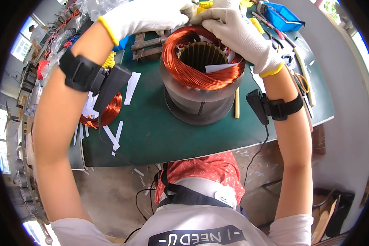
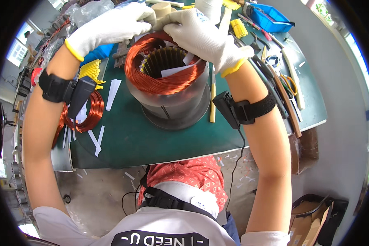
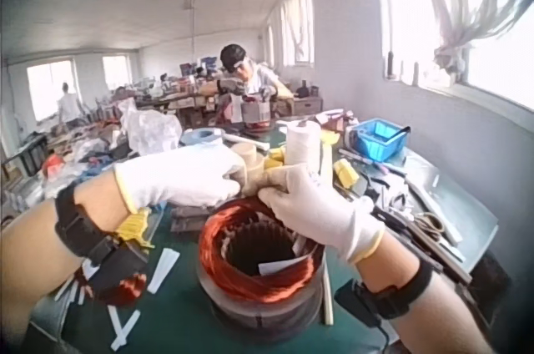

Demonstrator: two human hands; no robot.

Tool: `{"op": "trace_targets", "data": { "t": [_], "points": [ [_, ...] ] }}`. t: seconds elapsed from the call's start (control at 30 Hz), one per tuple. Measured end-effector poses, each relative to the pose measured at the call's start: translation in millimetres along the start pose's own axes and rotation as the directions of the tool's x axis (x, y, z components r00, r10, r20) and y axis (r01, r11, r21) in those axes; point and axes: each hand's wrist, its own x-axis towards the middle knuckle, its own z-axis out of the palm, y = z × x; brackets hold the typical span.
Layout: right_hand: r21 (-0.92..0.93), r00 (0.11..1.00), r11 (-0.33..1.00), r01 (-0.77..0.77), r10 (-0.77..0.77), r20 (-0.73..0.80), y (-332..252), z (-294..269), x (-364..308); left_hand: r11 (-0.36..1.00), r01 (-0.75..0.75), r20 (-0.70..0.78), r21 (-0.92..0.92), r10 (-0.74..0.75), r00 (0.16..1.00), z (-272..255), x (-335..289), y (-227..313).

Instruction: Inserting paper insulation into the slots of a motor stator manual assembly.

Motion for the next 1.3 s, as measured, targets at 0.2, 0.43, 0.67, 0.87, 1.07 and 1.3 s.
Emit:
{"op": "trace_targets", "data": {
  "t": [0.2, 0.43, 0.67, 0.87, 1.07, 1.3],
  "points": [
    [0.092, 0.982, 0.978, -0.187, 0.186, 0.021, -23.3, 3.2, 0.4, 0.968, 0.026, -0.152, -0.251, -0.066, 0.986, 33.9, -22.1, -21.6],
    [-0.084, 0.994, 0.993, 0.077, -0.083, -0.073, -0.2, -14.9, 1.3, 0.858, 0.158, -0.161, -0.489, -0.267, 0.950, 43.1, -31.5, 12.7],
    [-0.083, 0.975, 0.989, -0.121, 0.103, -0.199, -23.9, -21.2, -21.3, 0.901, 0.257, -0.458, -0.350, -0.404, 0.792, 73.3, -48.2, 22.8],
    [-0.063, 0.988, 0.989, -0.134, 0.128, -0.088, -35.8, -4.0, -9.3, 0.844, 0.006, -0.381, -0.537, -0.249, 0.890, 61.9, -37.1, -26.4],
    [-0.363, 0.996, 0.932, -0.018, 0.049, 0.077, -26.9, 4.9, 3.5, 0.537, -0.307, -0.293, -0.786, 0.114, 0.949, 88.3, -36.5, -15.0],
    [-0.353, 0.982, 0.917, 0.187, -0.166, 0.089, -23.0, 1.2, 4.0, 0.376, -0.292, -0.310, -0.879, 0.012, 0.950, 86.0, -45.7, 5.5]
  ]
}}
